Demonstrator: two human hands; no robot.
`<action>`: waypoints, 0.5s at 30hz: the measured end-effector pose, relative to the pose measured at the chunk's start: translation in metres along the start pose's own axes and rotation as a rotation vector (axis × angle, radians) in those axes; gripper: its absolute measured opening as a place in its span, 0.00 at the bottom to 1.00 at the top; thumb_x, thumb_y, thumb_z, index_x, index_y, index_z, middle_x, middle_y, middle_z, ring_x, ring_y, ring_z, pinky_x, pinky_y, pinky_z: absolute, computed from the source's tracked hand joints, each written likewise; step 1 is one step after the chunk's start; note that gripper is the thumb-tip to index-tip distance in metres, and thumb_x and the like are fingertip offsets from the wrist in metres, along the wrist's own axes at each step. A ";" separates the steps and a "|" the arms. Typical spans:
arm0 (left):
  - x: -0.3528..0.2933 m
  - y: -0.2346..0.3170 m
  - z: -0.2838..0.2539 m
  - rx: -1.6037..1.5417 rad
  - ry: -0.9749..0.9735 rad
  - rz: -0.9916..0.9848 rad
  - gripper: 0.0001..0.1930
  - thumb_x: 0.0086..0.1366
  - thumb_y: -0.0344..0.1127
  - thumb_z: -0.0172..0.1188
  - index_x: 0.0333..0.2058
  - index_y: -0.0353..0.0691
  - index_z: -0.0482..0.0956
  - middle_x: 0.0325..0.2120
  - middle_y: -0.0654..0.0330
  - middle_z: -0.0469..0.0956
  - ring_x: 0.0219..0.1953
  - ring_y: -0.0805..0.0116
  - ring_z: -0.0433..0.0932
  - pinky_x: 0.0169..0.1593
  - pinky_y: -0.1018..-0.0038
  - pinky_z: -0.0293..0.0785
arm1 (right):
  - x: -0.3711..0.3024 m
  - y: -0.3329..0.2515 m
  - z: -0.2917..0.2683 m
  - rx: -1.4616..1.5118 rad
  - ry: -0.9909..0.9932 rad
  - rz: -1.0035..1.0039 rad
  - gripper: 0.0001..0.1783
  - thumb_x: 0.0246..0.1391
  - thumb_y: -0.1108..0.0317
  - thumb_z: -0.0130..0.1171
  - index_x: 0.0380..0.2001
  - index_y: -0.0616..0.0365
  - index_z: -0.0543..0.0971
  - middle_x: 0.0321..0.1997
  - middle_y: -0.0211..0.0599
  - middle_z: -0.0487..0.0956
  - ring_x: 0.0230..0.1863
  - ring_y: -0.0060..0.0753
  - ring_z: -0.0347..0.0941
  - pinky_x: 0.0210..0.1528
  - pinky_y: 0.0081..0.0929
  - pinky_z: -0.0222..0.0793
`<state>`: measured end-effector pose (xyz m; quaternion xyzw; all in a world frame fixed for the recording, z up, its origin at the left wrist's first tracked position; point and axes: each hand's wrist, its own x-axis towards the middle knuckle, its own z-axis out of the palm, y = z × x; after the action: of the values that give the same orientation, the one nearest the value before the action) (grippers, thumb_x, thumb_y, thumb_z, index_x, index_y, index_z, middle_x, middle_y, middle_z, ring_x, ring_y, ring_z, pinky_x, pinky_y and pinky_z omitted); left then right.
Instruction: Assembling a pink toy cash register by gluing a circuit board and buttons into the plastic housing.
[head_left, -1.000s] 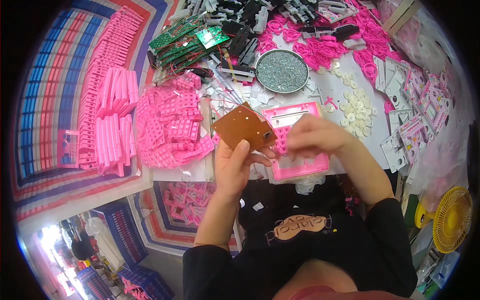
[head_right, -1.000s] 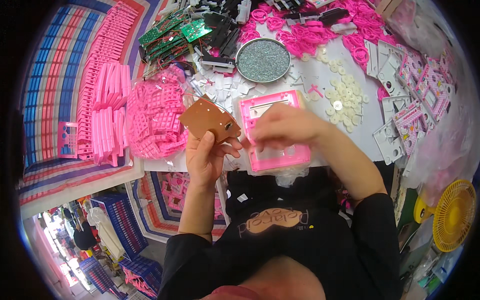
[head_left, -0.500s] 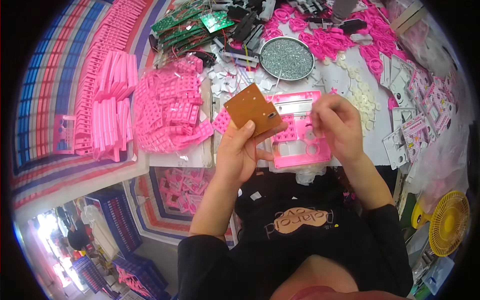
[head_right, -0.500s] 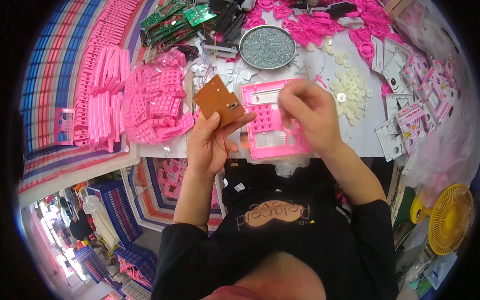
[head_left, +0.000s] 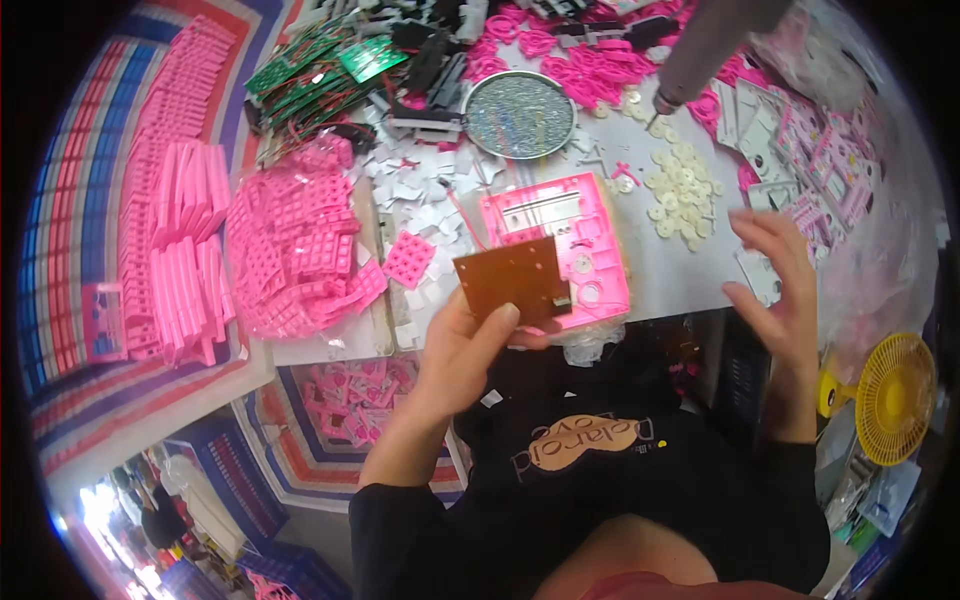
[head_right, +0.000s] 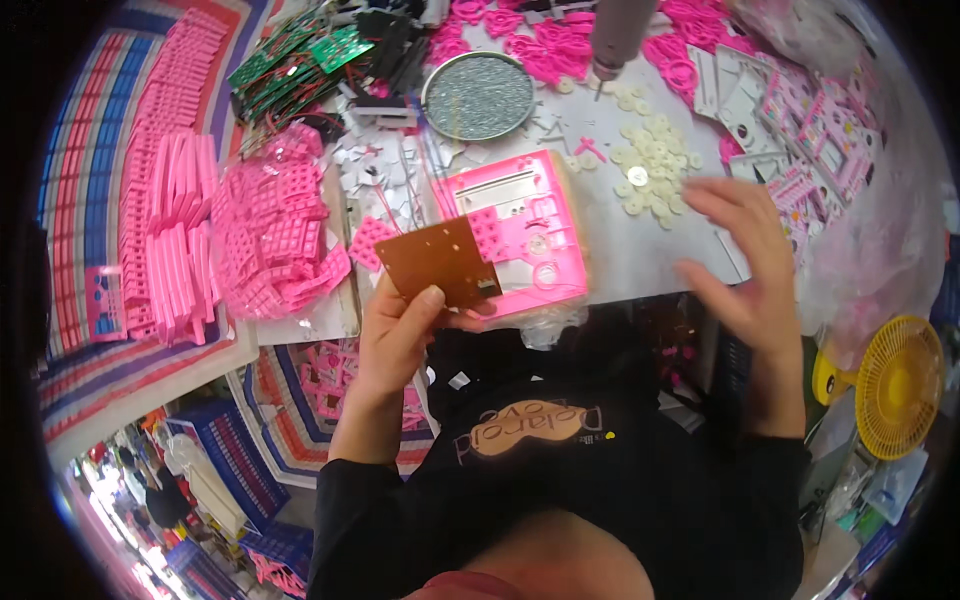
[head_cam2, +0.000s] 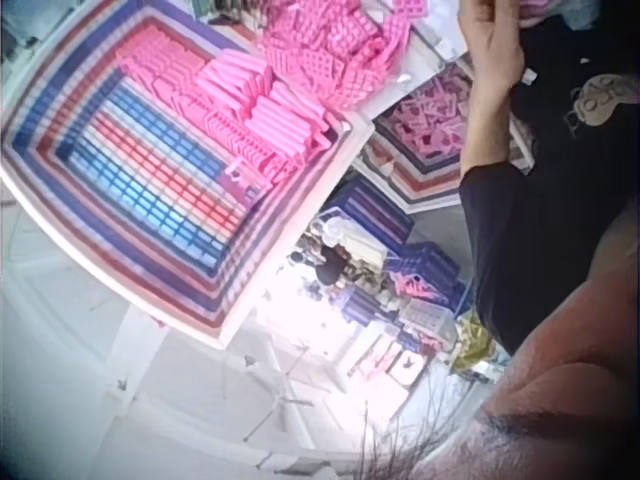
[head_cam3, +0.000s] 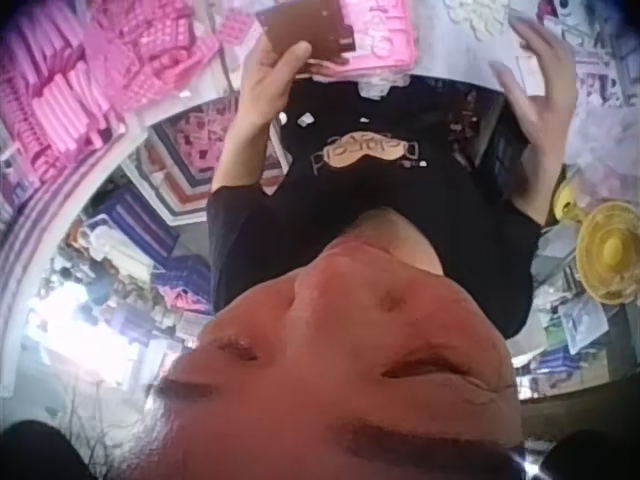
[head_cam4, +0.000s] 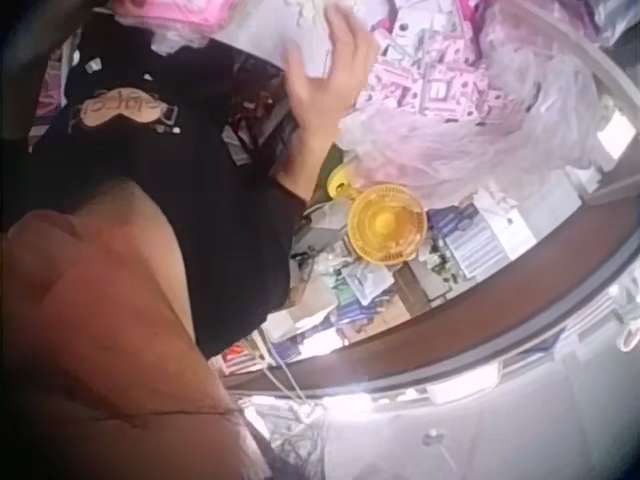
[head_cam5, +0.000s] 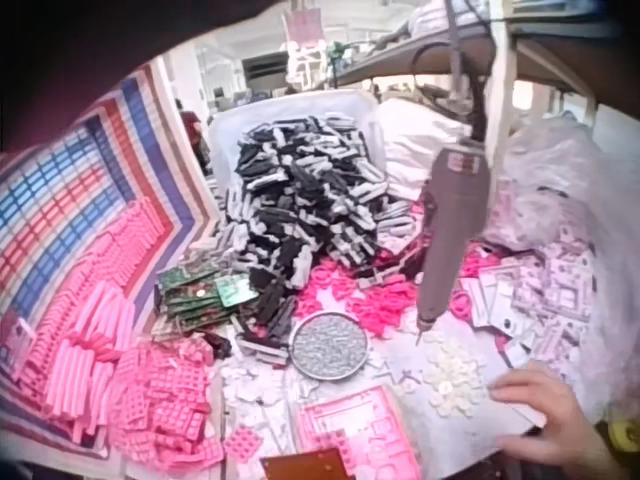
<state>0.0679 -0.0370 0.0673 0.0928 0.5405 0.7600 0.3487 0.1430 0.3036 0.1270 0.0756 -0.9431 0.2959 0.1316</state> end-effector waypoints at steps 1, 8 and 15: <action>0.002 0.000 0.006 0.018 -0.038 -0.025 0.19 0.76 0.33 0.46 0.62 0.31 0.64 0.53 0.48 0.77 0.49 0.60 0.82 0.49 0.68 0.81 | 0.016 -0.022 0.006 -0.077 0.091 -0.169 0.25 0.44 0.72 0.71 0.49 0.61 0.81 0.50 0.45 0.81 0.53 0.44 0.75 0.53 0.36 0.71; -0.025 -0.011 0.019 0.229 -0.198 -0.006 0.17 0.75 0.26 0.46 0.59 0.29 0.70 0.49 0.50 0.80 0.48 0.64 0.82 0.50 0.71 0.79 | 0.012 -0.025 0.051 0.354 -0.660 -0.252 0.24 0.47 0.67 0.73 0.49 0.60 0.81 0.46 0.42 0.81 0.47 0.45 0.77 0.50 0.41 0.74; -0.026 -0.024 0.025 0.354 -0.232 -0.129 0.15 0.74 0.26 0.47 0.57 0.30 0.72 0.47 0.51 0.81 0.46 0.66 0.82 0.51 0.72 0.79 | 0.041 -0.032 0.090 0.811 -0.695 0.007 0.21 0.55 0.61 0.68 0.50 0.61 0.83 0.44 0.39 0.82 0.45 0.32 0.76 0.47 0.33 0.71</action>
<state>0.1102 -0.0303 0.0615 0.2047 0.6267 0.6136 0.4346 0.0927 0.2234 0.0849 0.2107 -0.7411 0.5947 -0.2294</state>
